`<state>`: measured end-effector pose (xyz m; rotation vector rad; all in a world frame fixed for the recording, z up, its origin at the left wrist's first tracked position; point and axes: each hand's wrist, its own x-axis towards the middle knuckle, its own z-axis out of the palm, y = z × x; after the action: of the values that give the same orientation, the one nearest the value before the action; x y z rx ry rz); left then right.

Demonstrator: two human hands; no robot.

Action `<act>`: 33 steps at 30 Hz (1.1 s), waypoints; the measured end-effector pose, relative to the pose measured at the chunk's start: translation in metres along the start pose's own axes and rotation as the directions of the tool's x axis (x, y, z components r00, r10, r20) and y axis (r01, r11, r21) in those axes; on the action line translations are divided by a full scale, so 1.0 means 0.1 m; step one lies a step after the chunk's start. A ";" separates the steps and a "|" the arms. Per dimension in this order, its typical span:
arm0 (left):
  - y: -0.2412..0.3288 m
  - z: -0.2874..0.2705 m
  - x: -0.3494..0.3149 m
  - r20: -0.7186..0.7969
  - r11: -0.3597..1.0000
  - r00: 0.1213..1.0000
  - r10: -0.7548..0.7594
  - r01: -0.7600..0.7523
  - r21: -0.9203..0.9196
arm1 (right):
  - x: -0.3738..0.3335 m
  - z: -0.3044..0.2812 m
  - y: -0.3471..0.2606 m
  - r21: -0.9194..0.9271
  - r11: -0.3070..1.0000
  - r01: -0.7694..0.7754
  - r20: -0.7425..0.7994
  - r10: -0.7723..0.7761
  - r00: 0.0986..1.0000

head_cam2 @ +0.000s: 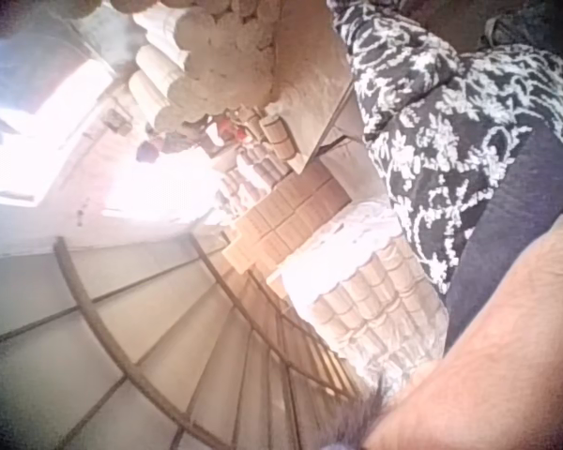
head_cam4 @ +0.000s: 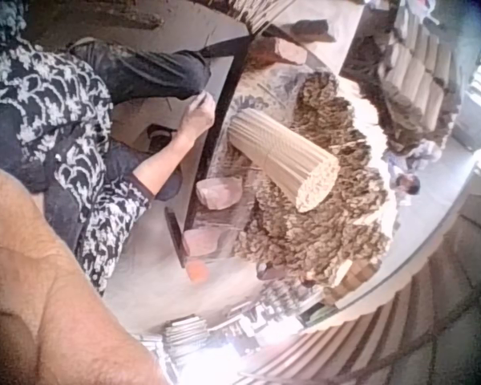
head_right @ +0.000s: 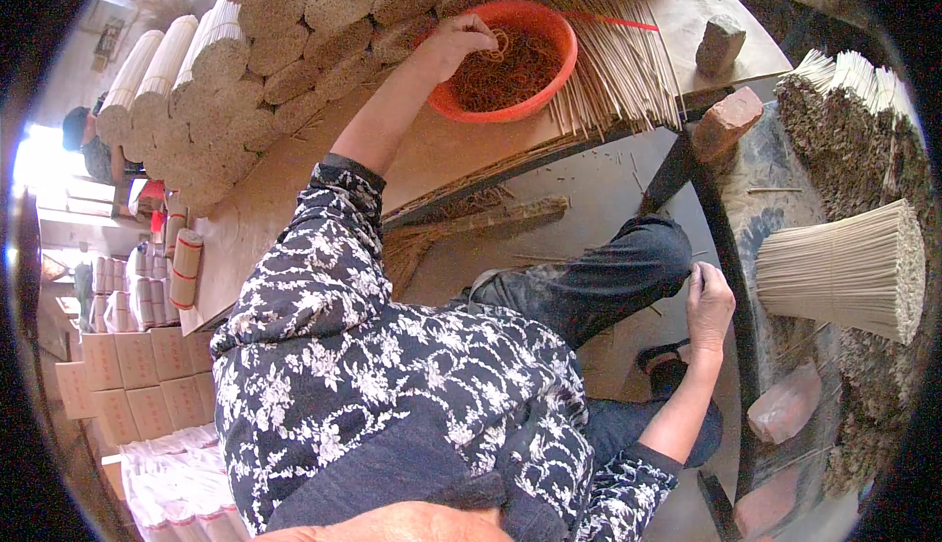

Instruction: Gathering and bundling large groups of thin wooden sticks using rubber bands and ribbons.

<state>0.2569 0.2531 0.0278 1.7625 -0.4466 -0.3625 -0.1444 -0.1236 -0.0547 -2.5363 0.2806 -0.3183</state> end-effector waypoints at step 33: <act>0.68 1.10 -0.43 0.391 0.658 0.919 -0.048 0.323 -0.680 | 0.15 -0.19 -0.69 0.631 0.761 -0.150 -0.080 0.256 0.963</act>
<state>0.1607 0.1656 0.0691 0.9313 -0.2886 -0.8823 -0.1267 -0.0804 0.0023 -1.8046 0.4318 -0.4479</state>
